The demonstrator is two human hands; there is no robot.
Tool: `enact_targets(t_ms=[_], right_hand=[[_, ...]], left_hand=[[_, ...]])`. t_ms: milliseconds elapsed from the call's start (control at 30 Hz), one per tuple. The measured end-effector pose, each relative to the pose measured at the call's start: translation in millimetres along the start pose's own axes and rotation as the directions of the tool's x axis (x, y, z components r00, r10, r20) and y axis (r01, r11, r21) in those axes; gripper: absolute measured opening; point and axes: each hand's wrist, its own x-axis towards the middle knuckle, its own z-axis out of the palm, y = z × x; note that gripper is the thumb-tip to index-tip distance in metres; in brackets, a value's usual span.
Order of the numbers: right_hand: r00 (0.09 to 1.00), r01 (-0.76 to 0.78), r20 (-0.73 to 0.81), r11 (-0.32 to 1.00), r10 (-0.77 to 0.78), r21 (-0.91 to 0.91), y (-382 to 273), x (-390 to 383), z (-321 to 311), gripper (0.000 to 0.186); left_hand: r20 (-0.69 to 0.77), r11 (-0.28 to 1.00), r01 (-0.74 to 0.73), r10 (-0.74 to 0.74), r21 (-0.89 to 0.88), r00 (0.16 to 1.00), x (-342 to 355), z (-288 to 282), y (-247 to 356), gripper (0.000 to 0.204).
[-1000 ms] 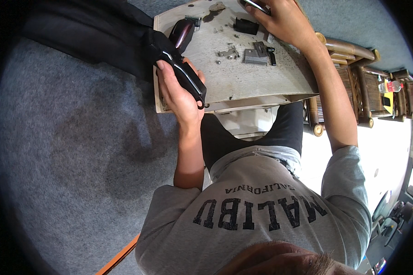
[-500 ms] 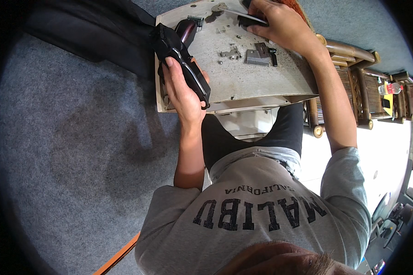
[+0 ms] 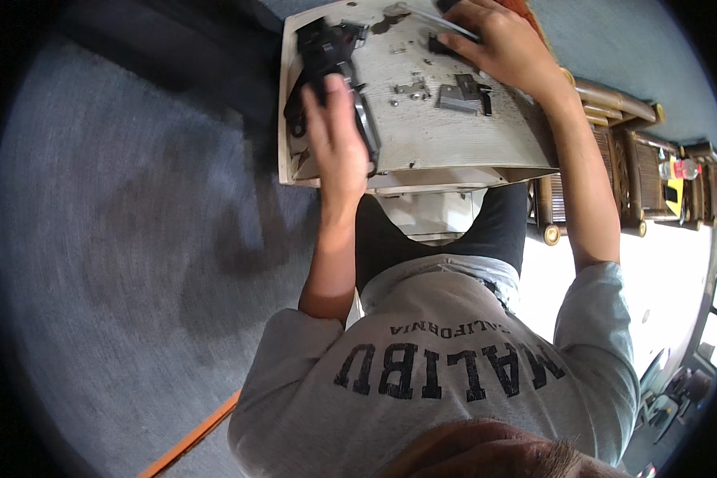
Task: The person repairs a hair clipper by using a screwdriver to remove and replace screws on the motor housing and blade assembly.
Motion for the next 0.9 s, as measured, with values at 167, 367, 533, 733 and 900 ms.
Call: enact_targets(t_ms=[167, 367, 533, 733, 900], right_hand=[[0.995, 0.067, -0.071, 0.993, -0.074, -0.093, -3.0, 4.9, -6.4, 0.025], [0.996, -0.008, -0.094, 1.000, 0.008, 0.006, 27.1, 0.5, 21.4, 0.027], [0.995, 0.019, -0.095, 0.997, -0.026, -0.079, 17.2, 4.6, 11.9, 0.035], [0.998, 0.044, -0.045, 0.996, -0.047, -0.072, -24.8, 18.5, -12.4, 0.024], [0.988, 0.143, 0.061, 0.989, -0.145, 0.033, -35.2, 57.5, 6.6, 0.030]], left_hand=[[0.241, 0.914, -0.323, 0.265, 0.244, 0.934, -4.2, 27.2, 12.3, 0.048], [0.269, 0.913, -0.324, 0.256, 0.246, 0.928, -6.6, 33.0, 8.5, 0.041], [0.062, 0.941, -0.250, 0.242, 0.229, 0.968, 6.1, 26.6, -21.7, 0.084], [-0.089, 0.949, 0.024, -0.054, -0.313, 0.995, 0.9, 14.9, 11.3, 0.049], [-0.133, 0.958, 0.007, -0.047, -0.288, 0.990, -3.9, 19.3, 18.6, 0.050]])
